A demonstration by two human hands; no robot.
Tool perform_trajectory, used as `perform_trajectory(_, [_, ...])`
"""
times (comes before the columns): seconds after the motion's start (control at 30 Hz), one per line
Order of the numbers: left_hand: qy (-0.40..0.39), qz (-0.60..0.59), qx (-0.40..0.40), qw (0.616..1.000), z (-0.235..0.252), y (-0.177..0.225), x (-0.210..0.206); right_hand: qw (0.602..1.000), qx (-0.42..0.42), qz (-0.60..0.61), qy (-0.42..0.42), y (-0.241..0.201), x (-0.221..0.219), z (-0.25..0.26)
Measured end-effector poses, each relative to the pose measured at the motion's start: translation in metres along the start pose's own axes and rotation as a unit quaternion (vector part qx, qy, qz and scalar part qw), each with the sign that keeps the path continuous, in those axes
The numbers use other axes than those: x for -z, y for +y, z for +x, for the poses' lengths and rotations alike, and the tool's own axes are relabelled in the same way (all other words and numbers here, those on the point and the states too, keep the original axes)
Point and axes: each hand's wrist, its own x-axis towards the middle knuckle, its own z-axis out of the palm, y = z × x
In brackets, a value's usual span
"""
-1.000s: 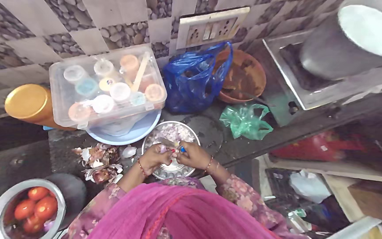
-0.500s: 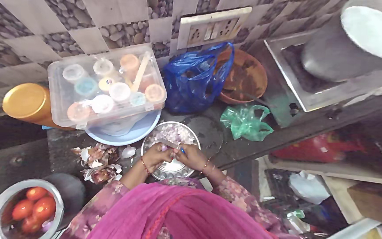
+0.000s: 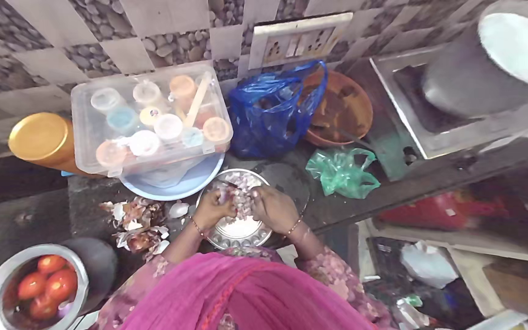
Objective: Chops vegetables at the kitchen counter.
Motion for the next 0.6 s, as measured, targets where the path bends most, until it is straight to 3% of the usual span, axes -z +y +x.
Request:
perform_trajectory(0.23, [0.003, 0.057, -0.019, 0.998, 0.001, -0.003, 0.003, 0.991, 0.002, -0.013, 0.132, 0.006, -0.014, 0.008])
perform_trajectory(0.33, [0.026, 0.155, -0.054, 0.986, 0.003, -0.005, 0.003, 0.989, -0.023, 0.008, 0.148, 0.006, -0.019, 0.008])
perform_trajectory(0.43, [0.044, 0.245, -0.082, 0.965, 0.003, -0.005, 0.002, 0.975, -0.003, 0.043, 0.218, 0.012, -0.031, 0.007])
perform_trajectory(0.6, [0.044, 0.306, -0.109, 0.945, 0.007, -0.010, 0.003, 0.970, -0.009, 0.104, 0.222, 0.011, -0.033, -0.001])
